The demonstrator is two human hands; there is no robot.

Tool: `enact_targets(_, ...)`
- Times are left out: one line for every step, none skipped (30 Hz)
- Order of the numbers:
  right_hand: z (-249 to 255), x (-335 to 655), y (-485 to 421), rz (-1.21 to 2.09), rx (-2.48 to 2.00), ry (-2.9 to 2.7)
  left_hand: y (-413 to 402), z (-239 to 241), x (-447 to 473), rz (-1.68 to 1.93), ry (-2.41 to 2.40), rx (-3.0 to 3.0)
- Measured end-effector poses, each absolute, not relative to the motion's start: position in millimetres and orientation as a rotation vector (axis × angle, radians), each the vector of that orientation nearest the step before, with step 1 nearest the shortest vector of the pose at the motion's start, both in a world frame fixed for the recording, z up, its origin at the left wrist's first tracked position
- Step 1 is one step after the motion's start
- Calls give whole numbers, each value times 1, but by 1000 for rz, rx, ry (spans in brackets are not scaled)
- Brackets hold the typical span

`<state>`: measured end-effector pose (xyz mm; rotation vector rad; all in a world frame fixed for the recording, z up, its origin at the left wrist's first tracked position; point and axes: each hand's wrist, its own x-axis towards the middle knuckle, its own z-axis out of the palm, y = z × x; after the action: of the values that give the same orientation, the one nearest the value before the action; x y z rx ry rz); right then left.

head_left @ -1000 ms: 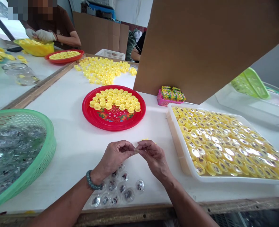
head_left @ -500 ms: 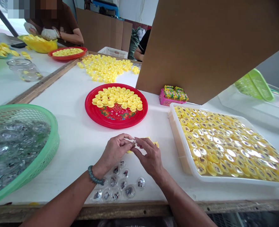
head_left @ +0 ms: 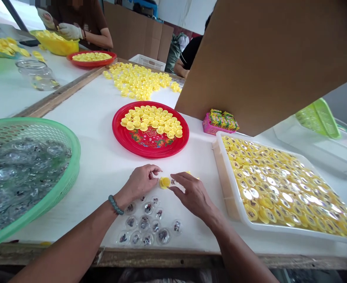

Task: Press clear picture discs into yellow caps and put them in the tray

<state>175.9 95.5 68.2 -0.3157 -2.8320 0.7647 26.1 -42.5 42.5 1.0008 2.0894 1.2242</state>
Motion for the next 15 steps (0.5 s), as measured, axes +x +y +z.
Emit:
enact_targets(68, 174, 95, 730, -306, -2869, -42, 39, 26, 1221, 2072, 1026)
enact_targets(69, 172, 95, 697, -298, -2905, -40, 37, 27, 1225, 2049, 1042)
enact_targets(69, 170, 94, 670, -290, -2939, -39, 35, 28, 1231, 2027, 1048)
enact_targets(68, 168, 93, 647, -286, -2967, -38, 33, 29, 1236, 2009, 1050)
enact_targets(68, 166, 92, 630, -284, -2987, -37, 33, 30, 1237, 1997, 1050)
enact_targets(67, 164, 91, 621, -283, -2999, -36, 33, 31, 1238, 1987, 1054)
enact_targets(65, 162, 90, 618, -285, -3001, -35, 33, 31, 1237, 1982, 1061)
enact_targets(64, 161, 89, 617, -286, -2998, -35, 33, 32, 1236, 1984, 1070)
enact_targets(62, 160, 89, 615, -287, -2994, -34, 33, 32, 1235, 1989, 1075)
enact_targets(61, 159, 89, 609, -284, -2995, -34, 33, 32, 1233, 1997, 1072)
enact_targets(59, 158, 89, 598, -273, -3001, -33, 33, 32, 1232, 2004, 1060)
enact_targets(58, 157, 89, 582, -257, -3010, -33, 33, 32, 1233, 2008, 1041)
enact_targets(57, 156, 89, 560, -236, -3021, -33, 32, 32, 1238, 2009, 1019)
enact_targets(57, 155, 90, 537, -211, -3031, -32, 32, 32, 1246, 2007, 999)
enact_targets(56, 154, 91, 513, -188, -3041, -32, 32, 32, 1256, 2006, 983)
